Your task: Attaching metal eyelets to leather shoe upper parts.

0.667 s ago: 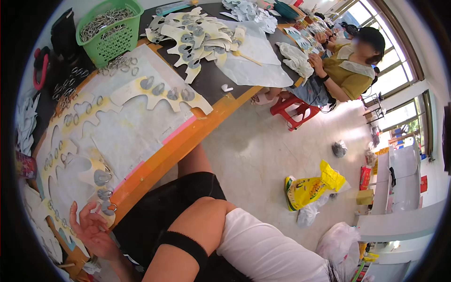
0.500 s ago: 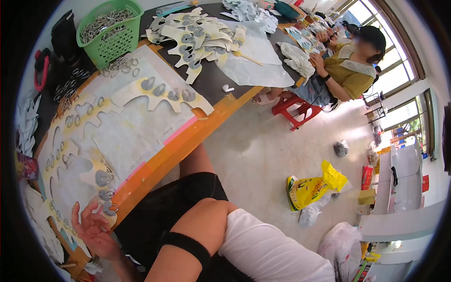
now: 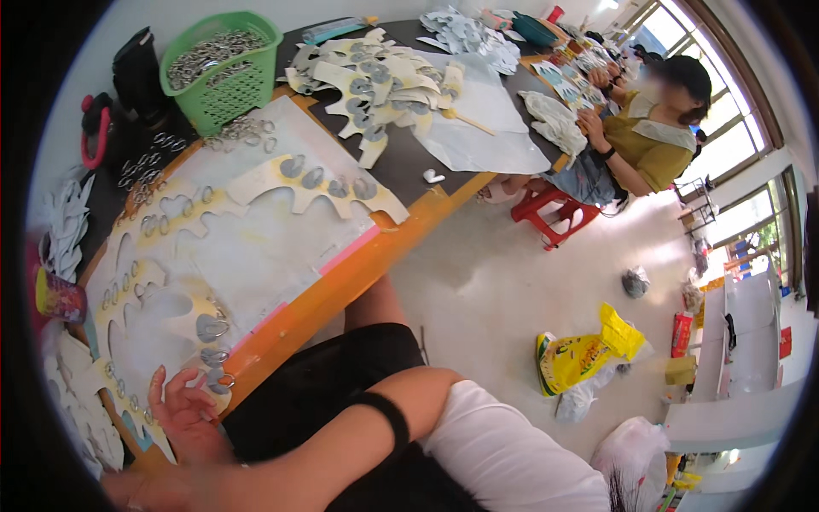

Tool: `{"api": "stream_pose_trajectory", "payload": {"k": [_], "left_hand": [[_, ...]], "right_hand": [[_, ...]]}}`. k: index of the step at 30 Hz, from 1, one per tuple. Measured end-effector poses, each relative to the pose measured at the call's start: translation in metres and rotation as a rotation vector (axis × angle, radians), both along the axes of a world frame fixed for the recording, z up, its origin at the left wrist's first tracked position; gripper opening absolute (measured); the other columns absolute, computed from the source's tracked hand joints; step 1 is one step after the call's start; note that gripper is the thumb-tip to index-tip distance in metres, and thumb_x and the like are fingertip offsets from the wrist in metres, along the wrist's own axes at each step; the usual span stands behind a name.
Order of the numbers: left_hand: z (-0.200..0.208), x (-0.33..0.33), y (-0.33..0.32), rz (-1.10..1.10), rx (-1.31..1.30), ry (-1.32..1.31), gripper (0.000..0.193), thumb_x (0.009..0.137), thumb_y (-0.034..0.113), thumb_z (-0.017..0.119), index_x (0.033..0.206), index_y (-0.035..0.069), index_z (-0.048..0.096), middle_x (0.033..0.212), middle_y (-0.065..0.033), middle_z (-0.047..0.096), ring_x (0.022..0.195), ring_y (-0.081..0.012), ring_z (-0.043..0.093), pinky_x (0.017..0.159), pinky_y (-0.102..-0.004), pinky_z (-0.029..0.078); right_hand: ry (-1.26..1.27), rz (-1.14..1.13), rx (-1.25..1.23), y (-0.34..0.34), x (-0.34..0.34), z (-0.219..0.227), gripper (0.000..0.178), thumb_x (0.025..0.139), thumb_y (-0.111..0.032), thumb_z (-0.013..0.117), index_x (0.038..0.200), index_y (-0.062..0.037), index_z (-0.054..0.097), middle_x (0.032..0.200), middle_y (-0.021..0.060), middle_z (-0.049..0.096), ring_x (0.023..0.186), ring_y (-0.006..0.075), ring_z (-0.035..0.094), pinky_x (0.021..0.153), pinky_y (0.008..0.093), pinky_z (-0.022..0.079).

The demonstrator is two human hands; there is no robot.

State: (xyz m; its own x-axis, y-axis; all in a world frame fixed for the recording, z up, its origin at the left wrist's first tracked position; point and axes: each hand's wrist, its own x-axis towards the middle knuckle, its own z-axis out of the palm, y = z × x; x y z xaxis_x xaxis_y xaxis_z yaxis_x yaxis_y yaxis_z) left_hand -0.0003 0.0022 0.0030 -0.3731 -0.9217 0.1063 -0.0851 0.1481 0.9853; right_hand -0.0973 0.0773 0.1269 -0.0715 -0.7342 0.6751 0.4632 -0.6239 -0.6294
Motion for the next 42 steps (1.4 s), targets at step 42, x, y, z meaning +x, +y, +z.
{"api": "stream_pose_trajectory", "payload": {"k": [42], "left_hand": [[0.034, -0.072, 0.007, -0.120, 0.267, 0.484, 0.029, 0.089, 0.000, 0.051, 0.113, 0.007, 0.036, 0.098, -0.0143, 0.061, 0.083, -0.0107, 0.058, 0.069, -0.0223, 0.047]], "right_hand": [[-0.148, -0.280, 0.784, 0.027, -0.088, -0.097, 0.048, 0.089, -0.001, 0.053, 0.128, -0.0062, 0.026, 0.103, 0.0120, 0.059, 0.091, 0.0133, 0.059, 0.079, 0.0251, 0.048]]}}
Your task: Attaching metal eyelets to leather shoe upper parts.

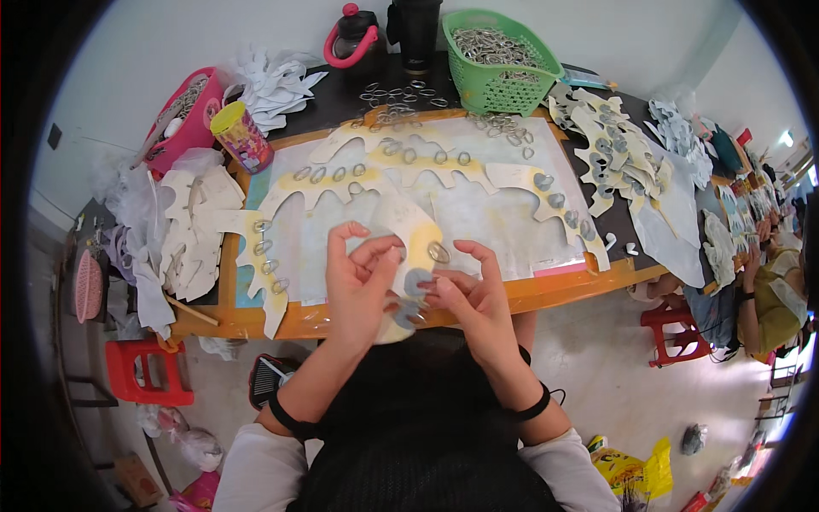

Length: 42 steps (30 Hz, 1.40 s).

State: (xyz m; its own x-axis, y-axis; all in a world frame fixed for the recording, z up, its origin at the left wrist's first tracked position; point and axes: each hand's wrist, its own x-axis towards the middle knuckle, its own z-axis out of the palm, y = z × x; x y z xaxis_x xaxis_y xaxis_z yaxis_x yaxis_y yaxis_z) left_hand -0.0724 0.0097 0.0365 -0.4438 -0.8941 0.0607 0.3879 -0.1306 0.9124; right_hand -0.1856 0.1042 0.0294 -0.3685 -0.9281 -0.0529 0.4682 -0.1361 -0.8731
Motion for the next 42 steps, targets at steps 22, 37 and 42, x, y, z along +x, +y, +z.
{"api": "stream_pose_trajectory", "payload": {"k": [22, 37, 42], "left_hand": [[-0.003, 0.018, 0.020, 0.037, -0.039, -0.006, 0.021, 0.088, 0.001, 0.057, 0.108, -0.005, 0.057, 0.102, -0.0100, 0.064, 0.091, -0.0107, 0.059, 0.080, -0.0227, 0.046], [-0.017, 0.024, 0.039, -0.164, 0.143, 0.315, 0.057, 0.088, 0.032, 0.054, 0.129, -0.003, 0.035, 0.122, -0.0145, 0.051, 0.115, -0.0209, 0.049, 0.097, -0.0361, 0.037], [-0.005, 0.044, 0.035, -0.368, 0.062, 0.370, 0.065, 0.079, 0.026, 0.061, 0.130, 0.000, 0.031, 0.125, -0.0162, 0.046, 0.124, -0.0261, 0.041, 0.101, -0.0384, 0.035]], "right_hand": [[0.493, -0.377, -0.060, -0.005, 0.030, -0.007, 0.015, 0.084, 0.001, 0.059, 0.099, 0.0023, 0.063, 0.092, 0.0082, 0.067, 0.080, 0.0108, 0.063, 0.072, 0.0230, 0.050], [0.437, -0.318, -0.018, 0.000, 0.014, -0.003, 0.008, 0.085, 0.001, 0.059, 0.093, 0.0026, 0.059, 0.091, 0.0042, 0.063, 0.080, 0.0080, 0.059, 0.069, 0.0226, 0.049], [1.053, -0.120, -0.060, 0.008, -0.019, 0.038, 0.011, 0.077, 0.005, 0.058, 0.085, -0.0008, 0.056, 0.085, 0.0106, 0.057, 0.072, 0.0231, 0.057, 0.063, 0.0275, 0.046]]}}
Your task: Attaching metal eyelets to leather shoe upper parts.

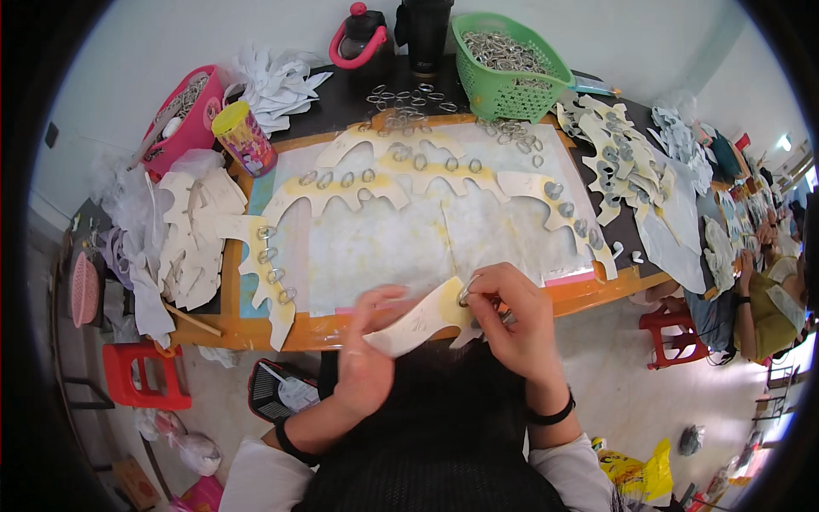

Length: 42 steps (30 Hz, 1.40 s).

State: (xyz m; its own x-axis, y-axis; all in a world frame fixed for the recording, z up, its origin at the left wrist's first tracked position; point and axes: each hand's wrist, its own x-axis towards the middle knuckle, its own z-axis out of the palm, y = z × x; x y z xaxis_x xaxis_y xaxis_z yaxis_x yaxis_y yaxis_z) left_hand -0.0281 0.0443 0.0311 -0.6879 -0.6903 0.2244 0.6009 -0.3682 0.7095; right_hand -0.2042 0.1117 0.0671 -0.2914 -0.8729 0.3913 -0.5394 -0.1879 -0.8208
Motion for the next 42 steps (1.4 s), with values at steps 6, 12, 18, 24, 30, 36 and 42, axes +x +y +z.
{"api": "stream_pose_trajectory", "payload": {"k": [6, 12, 18, 24, 30, 36, 42], "left_hand": [[-0.001, -0.009, -0.027, 0.469, -1.079, -0.696, 0.061, 0.069, 0.012, 0.074, 0.120, 0.006, 0.042, 0.124, -0.0143, 0.052, 0.123, -0.0297, 0.042, 0.104, -0.0478, 0.027], [-0.009, -0.034, -0.043, 0.293, -1.224, -0.853, 0.049, 0.073, 0.010, 0.071, 0.115, 0.008, 0.047, 0.113, -0.0040, 0.060, 0.121, -0.0290, 0.044, 0.108, -0.0534, 0.016], [-0.007, -0.039, -0.048, 0.271, -1.277, -0.890, 0.041, 0.072, 0.005, 0.070, 0.109, 0.009, 0.054, 0.103, -0.0014, 0.064, 0.120, -0.0278, 0.046, 0.107, -0.0590, 0.008], [-0.006, -0.038, -0.046, 0.303, -1.322, -0.889, 0.031, 0.072, 0.005, 0.069, 0.102, 0.011, 0.061, 0.103, -0.0003, 0.064, 0.121, -0.0272, 0.045, 0.107, -0.0600, 0.004], [-0.006, -0.036, -0.044, 0.301, -1.393, -0.918, 0.020, 0.072, 0.008, 0.069, 0.091, 0.011, 0.065, 0.106, -0.0005, 0.064, 0.121, -0.0273, 0.045, 0.105, -0.0637, 0.004], [-0.003, -0.033, -0.041, 0.414, -1.423, -0.910, 0.010, 0.069, 0.008, 0.069, 0.077, 0.012, 0.066, 0.110, -0.0004, 0.059, 0.119, -0.0283, 0.045, 0.103, -0.0652, 0.009], [-0.012, -0.032, -0.040, 0.538, -1.605, -0.805, 0.005, 0.068, 0.008, 0.069, 0.070, 0.010, 0.065, 0.099, 0.0021, 0.061, 0.113, -0.0255, 0.049, 0.104, -0.0643, 0.012]], "right_hand": [[0.583, 0.172, 0.061, -0.027, -0.019, -0.019, 0.010, 0.071, -0.005, 0.058, 0.081, -0.0050, 0.057, 0.091, 0.0065, 0.055, 0.085, 0.0247, 0.051, 0.074, 0.0357, 0.042], [0.577, 0.160, 0.034, -0.028, -0.018, -0.031, 0.012, 0.069, -0.006, 0.060, 0.080, -0.0064, 0.058, 0.084, 0.0047, 0.051, 0.078, 0.0238, 0.048, 0.070, 0.0351, 0.039], [0.560, 0.152, -0.078, -0.025, -0.017, -0.040, 0.013, 0.067, -0.001, 0.058, 0.080, -0.0034, 0.056, 0.075, 0.0071, 0.048, 0.070, 0.0250, 0.047, 0.064, 0.0339, 0.038], [0.550, 0.122, -0.072, -0.017, -0.012, -0.040, 0.017, 0.066, 0.000, 0.058, 0.083, -0.0019, 0.057, 0.074, 0.0087, 0.047, 0.069, 0.0248, 0.047, 0.064, 0.0341, 0.039], [0.572, 0.130, -0.101, -0.008, -0.015, -0.044, 0.024, 0.064, 0.001, 0.060, 0.088, -0.0010, 0.059, 0.076, 0.0085, 0.049, 0.070, 0.0252, 0.048, 0.064, 0.0351, 0.042], [0.368, 0.126, -0.065, -0.008, -0.018, -0.027, 0.032, 0.064, 0.001, 0.062, 0.096, -0.0014, 0.061, 0.086, 0.0080, 0.054, 0.074, 0.0254, 0.051, 0.066, 0.0342, 0.045], [0.572, 0.254, -0.069, -0.016, -0.028, -0.033, 0.031, 0.064, -0.001, 0.061, 0.094, -0.0011, 0.060, 0.087, 0.0075, 0.053, 0.074, 0.0245, 0.051, 0.065, 0.0317, 0.046]]}}
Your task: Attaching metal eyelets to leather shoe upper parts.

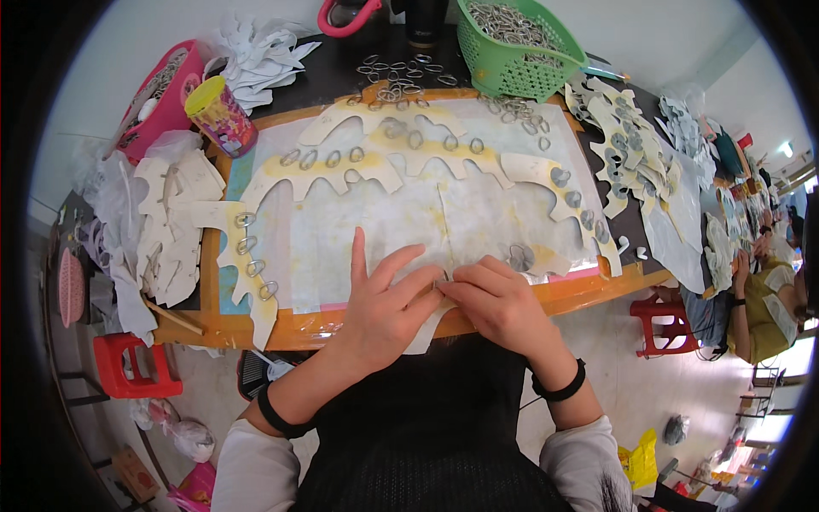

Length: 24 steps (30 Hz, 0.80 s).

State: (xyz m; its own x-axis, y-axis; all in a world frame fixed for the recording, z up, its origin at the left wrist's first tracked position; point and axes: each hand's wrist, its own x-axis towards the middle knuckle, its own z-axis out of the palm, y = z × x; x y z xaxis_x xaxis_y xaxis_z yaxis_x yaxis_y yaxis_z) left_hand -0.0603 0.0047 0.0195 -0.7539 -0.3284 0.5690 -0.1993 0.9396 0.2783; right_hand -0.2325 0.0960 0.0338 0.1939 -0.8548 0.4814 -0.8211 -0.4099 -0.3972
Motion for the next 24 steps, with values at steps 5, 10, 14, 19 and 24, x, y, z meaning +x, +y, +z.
{"api": "stream_pose_trajectory", "payload": {"k": [5, 10, 14, 19, 24], "left_hand": [[0.006, 0.000, -0.001, 0.014, 0.088, -0.041, 0.003, 0.071, 0.009, 0.069, 0.071, 0.009, 0.066, 0.085, 0.0040, 0.064, 0.108, -0.0253, 0.053, 0.104, -0.0646, 0.010], [0.003, 0.000, 0.000, 0.015, 0.083, -0.027, 0.005, 0.071, 0.009, 0.069, 0.076, 0.008, 0.067, 0.088, 0.0019, 0.065, 0.109, -0.0262, 0.052, 0.104, -0.0651, 0.009], [0.026, 0.005, -0.003, -0.083, 0.213, -0.131, 0.011, 0.072, 0.009, 0.067, 0.082, 0.005, 0.066, 0.093, -0.0015, 0.064, 0.109, -0.0254, 0.052, 0.104, -0.0646, 0.011], [0.019, -0.002, -0.010, -0.162, 0.100, -0.157, 0.011, 0.072, 0.008, 0.063, 0.082, 0.004, 0.063, 0.096, -0.0027, 0.061, 0.107, -0.0215, 0.052, 0.106, -0.0580, 0.020], [0.020, -0.006, -0.020, -0.293, 0.040, -0.176, 0.007, 0.074, 0.005, 0.059, 0.080, 0.004, 0.061, 0.093, -0.0016, 0.060, 0.105, -0.0190, 0.053, 0.106, -0.0544, 0.024]], "right_hand": [[0.122, 0.030, -0.065, 0.005, -0.003, -0.004, 0.028, 0.061, -0.005, 0.061, 0.088, 0.0011, 0.056, 0.084, 0.0078, 0.049, 0.073, 0.0237, 0.050, 0.064, 0.0320, 0.046], [0.143, 0.037, -0.019, 0.008, -0.004, -0.002, 0.028, 0.061, -0.006, 0.062, 0.087, 0.0020, 0.055, 0.086, 0.0085, 0.049, 0.075, 0.0237, 0.049, 0.065, 0.0328, 0.045], [0.060, 0.067, 0.036, 0.014, 0.002, 0.005, 0.022, 0.066, -0.008, 0.064, 0.084, 0.0018, 0.056, 0.095, 0.0107, 0.052, 0.080, 0.0257, 0.050, 0.070, 0.0350, 0.045], [0.058, 0.038, 0.052, 0.019, 0.007, 0.003, 0.026, 0.069, -0.011, 0.067, 0.089, 0.0031, 0.059, 0.107, 0.0139, 0.054, 0.089, 0.0284, 0.052, 0.076, 0.0364, 0.046], [0.045, -0.009, 0.037, 0.022, 0.008, 0.001, 0.032, 0.069, -0.014, 0.069, 0.093, 0.0040, 0.058, 0.106, 0.0155, 0.055, 0.091, 0.0293, 0.053, 0.079, 0.0366, 0.045]]}}
